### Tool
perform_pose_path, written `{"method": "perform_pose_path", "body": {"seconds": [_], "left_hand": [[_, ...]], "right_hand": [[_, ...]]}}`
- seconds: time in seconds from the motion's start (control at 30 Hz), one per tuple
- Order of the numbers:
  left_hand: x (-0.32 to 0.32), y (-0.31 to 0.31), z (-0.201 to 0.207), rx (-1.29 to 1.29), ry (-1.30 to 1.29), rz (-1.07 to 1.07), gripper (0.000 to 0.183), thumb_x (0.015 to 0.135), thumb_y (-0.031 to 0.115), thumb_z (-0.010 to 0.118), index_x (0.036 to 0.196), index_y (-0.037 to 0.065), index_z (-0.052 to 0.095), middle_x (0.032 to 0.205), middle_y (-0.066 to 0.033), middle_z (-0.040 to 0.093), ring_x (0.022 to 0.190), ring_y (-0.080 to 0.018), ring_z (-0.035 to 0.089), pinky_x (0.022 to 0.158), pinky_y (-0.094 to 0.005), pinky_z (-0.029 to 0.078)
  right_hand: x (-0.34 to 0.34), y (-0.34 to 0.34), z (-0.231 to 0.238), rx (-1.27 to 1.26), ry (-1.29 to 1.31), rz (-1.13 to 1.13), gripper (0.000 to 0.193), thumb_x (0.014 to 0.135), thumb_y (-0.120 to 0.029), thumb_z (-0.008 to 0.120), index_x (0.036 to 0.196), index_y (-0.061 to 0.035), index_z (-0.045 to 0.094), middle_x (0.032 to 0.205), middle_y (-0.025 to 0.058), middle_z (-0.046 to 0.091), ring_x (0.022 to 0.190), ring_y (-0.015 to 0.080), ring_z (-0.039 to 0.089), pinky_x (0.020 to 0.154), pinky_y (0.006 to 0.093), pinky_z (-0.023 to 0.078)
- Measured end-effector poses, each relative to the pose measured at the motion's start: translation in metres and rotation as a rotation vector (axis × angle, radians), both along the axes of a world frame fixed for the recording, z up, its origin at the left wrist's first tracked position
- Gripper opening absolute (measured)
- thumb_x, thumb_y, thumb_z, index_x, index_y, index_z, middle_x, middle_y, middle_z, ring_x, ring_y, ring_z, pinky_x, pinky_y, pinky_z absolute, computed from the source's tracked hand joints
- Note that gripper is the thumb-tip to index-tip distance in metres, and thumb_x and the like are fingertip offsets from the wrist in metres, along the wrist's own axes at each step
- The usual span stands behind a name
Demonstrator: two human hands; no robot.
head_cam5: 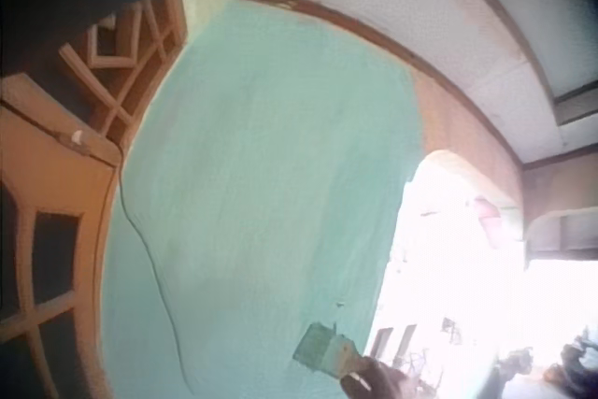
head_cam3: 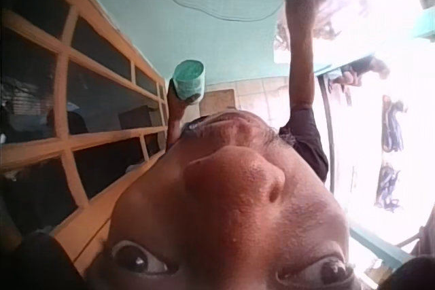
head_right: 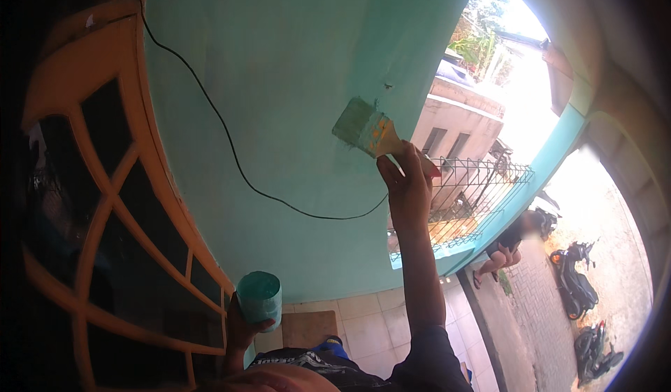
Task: The person paints a ceiling with a brush, repeatedly dipping the brush into a small container of green paint and applying it to the ceiling surface. The person holds the container in one hand and the brush in the other, working in a covered outdoor area.
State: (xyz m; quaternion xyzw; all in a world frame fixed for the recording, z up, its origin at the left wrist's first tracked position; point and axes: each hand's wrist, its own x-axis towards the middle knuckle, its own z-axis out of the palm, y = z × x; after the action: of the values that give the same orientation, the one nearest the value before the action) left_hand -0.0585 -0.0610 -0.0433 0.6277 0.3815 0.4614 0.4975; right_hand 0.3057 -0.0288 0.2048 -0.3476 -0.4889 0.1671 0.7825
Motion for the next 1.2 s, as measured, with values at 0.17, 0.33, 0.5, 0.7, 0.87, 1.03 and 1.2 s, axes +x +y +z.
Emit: {"method": "perform_pose_path", "body": {"seconds": [0.17,0.33,0.5,0.7,0.87,1.03,1.2], "left_hand": [[0.000,-0.006,-0.010,-0.034,-0.046,0.030,0.095,0.054,0.038,0.097,0.130,0.004,0.052,0.120,-0.0153,0.065,0.111,-0.0323,0.065,0.095,-0.0468,0.053],[-0.004,-0.019,-0.007,-0.104,-0.086,0.098,0.093,0.055,0.039,0.097,0.130,0.004,0.053,0.118,-0.0145,0.065,0.110,-0.0315,0.065,0.095,-0.0463,0.053],[0.005,-0.019,-0.001,-0.096,-0.136,0.145,0.093,0.055,0.040,0.097,0.130,0.004,0.053,0.118,-0.0135,0.065,0.110,-0.0305,0.065,0.094,-0.0456,0.054],[0.018,-0.019,-0.006,-0.056,-0.213,0.241,0.093,0.056,0.041,0.096,0.129,0.004,0.053,0.116,-0.0135,0.065,0.108,-0.0292,0.065,0.092,-0.0449,0.053],[0.032,-0.022,0.003,-0.085,-0.271,0.272,0.090,0.057,0.039,0.096,0.128,0.003,0.053,0.116,-0.0131,0.064,0.107,-0.0278,0.064,0.091,-0.0440,0.053],[0.037,-0.019,0.008,-0.084,-0.278,0.241,0.087,0.058,0.037,0.096,0.127,0.004,0.054,0.116,-0.0126,0.064,0.107,-0.0270,0.064,0.091,-0.0439,0.053],[0.037,-0.018,0.004,-0.070,-0.281,0.269,0.088,0.058,0.037,0.096,0.128,0.004,0.053,0.116,-0.0125,0.064,0.108,-0.0275,0.064,0.091,-0.0443,0.053]], "right_hand": [[0.031,0.046,0.142,0.261,0.110,0.172,0.036,0.105,-0.020,0.055,0.131,0.0049,0.054,0.129,0.0185,0.061,0.119,0.0317,0.064,0.105,0.0410,0.056],[0.054,0.088,0.261,0.553,-0.449,-0.257,0.029,0.098,-0.012,0.066,0.116,0.0108,0.065,0.111,0.0186,0.071,0.098,0.0275,0.073,0.088,0.0373,0.063],[0.067,0.101,0.352,0.663,-1.294,-0.971,0.023,0.094,-0.018,0.072,0.117,-0.0136,0.074,0.118,0.0043,0.074,0.096,0.0209,0.074,0.083,0.0316,0.060],[0.039,0.105,0.384,0.559,-1.410,-0.898,0.027,0.097,-0.023,0.068,0.116,-0.0045,0.072,0.115,0.0131,0.074,0.102,0.0303,0.072,0.088,0.0390,0.057],[0.059,0.138,0.358,0.581,-1.420,-0.971,0.031,0.094,-0.022,0.071,0.123,-0.0148,0.070,0.116,0.0092,0.073,0.098,0.0301,0.072,0.084,0.0375,0.059],[0.060,0.128,0.291,0.563,-1.554,-0.895,0.031,0.096,-0.025,0.068,0.126,-0.0213,0.069,0.114,0.0055,0.074,0.099,0.0285,0.071,0.084,0.0393,0.058],[0.051,0.100,0.313,0.440,-1.440,-0.838,0.022,0.092,-0.019,0.074,0.113,-0.0132,0.076,0.107,0.0064,0.076,0.088,0.0270,0.074,0.079,0.0348,0.059]]}}
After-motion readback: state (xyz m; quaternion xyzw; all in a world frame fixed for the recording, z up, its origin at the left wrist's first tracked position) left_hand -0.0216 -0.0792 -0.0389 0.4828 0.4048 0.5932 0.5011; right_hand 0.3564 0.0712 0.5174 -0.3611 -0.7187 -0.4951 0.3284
